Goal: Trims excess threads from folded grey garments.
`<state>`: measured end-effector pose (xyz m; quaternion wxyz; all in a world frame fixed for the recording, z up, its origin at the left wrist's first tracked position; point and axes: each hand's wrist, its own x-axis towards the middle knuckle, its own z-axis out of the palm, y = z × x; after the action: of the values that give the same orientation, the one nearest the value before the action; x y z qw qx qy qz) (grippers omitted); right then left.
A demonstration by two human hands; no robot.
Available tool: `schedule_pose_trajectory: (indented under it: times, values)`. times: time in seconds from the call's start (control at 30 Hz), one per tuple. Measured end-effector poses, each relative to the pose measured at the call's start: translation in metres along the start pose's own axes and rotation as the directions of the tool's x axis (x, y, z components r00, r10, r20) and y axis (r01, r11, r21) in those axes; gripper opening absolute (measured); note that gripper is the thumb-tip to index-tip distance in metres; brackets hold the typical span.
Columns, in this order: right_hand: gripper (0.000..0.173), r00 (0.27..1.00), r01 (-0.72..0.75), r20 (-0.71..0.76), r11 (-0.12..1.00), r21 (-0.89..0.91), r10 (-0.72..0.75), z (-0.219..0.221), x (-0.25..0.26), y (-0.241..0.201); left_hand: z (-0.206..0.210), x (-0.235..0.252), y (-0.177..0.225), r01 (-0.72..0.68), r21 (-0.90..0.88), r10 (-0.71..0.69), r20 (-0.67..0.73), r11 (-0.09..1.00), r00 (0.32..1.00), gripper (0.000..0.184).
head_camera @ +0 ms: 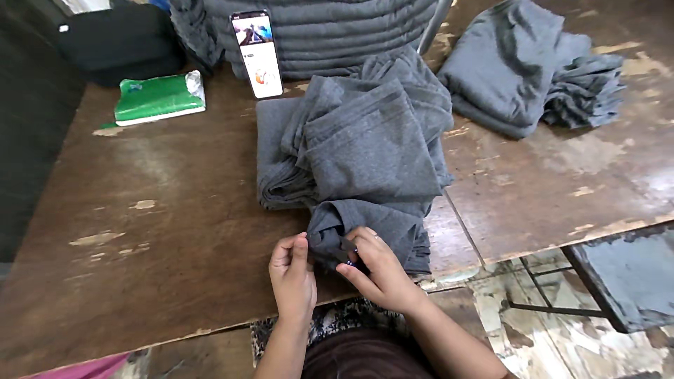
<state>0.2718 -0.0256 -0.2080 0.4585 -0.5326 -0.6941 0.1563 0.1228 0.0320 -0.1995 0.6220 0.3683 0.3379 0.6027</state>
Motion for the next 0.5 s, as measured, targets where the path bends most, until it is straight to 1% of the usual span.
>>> schedule_pose_trajectory:
  times: [0.07,0.17,0.23,0.33,0.4,0.43,0.5]
  values:
    - [0.041,1.0,-0.001,-0.004,1.0,-0.021,0.001,0.001,0.0,0.0,0.003,-0.001,0.006,0.04,-0.014,-0.04,-0.03,0.999,0.999,0.023]
    - [0.04,1.0,-0.003,0.003,0.998,-0.061,0.003,0.001,-0.001,-0.001,0.005,-0.003,0.016,0.112,-0.047,-0.113,-0.029,0.993,0.993,0.024]
    - [0.038,1.0,-0.008,0.017,0.997,-0.081,0.009,0.0,-0.003,-0.002,0.002,-0.005,0.02,0.144,-0.07,-0.143,0.019,0.987,0.99,0.02]
    - [0.037,0.998,-0.034,0.045,0.995,-0.089,0.038,-0.002,-0.005,-0.007,-0.004,-0.008,0.023,0.147,-0.077,-0.139,0.101,0.986,0.985,0.014]
    - [0.037,0.997,-0.047,0.055,0.996,-0.077,0.052,-0.004,-0.006,-0.009,-0.008,-0.008,0.023,0.105,-0.029,-0.099,0.15,0.994,0.984,0.013]
    - [0.038,0.996,-0.056,0.062,0.996,-0.069,0.06,-0.006,-0.006,-0.01,-0.01,-0.008,0.022,0.064,0.022,-0.067,0.169,0.998,0.983,0.012]
    - [0.038,0.994,-0.073,0.076,0.995,-0.068,0.078,-0.007,-0.005,-0.013,-0.015,-0.008,0.019,-0.061,0.148,0.026,0.228,0.987,0.973,0.01]
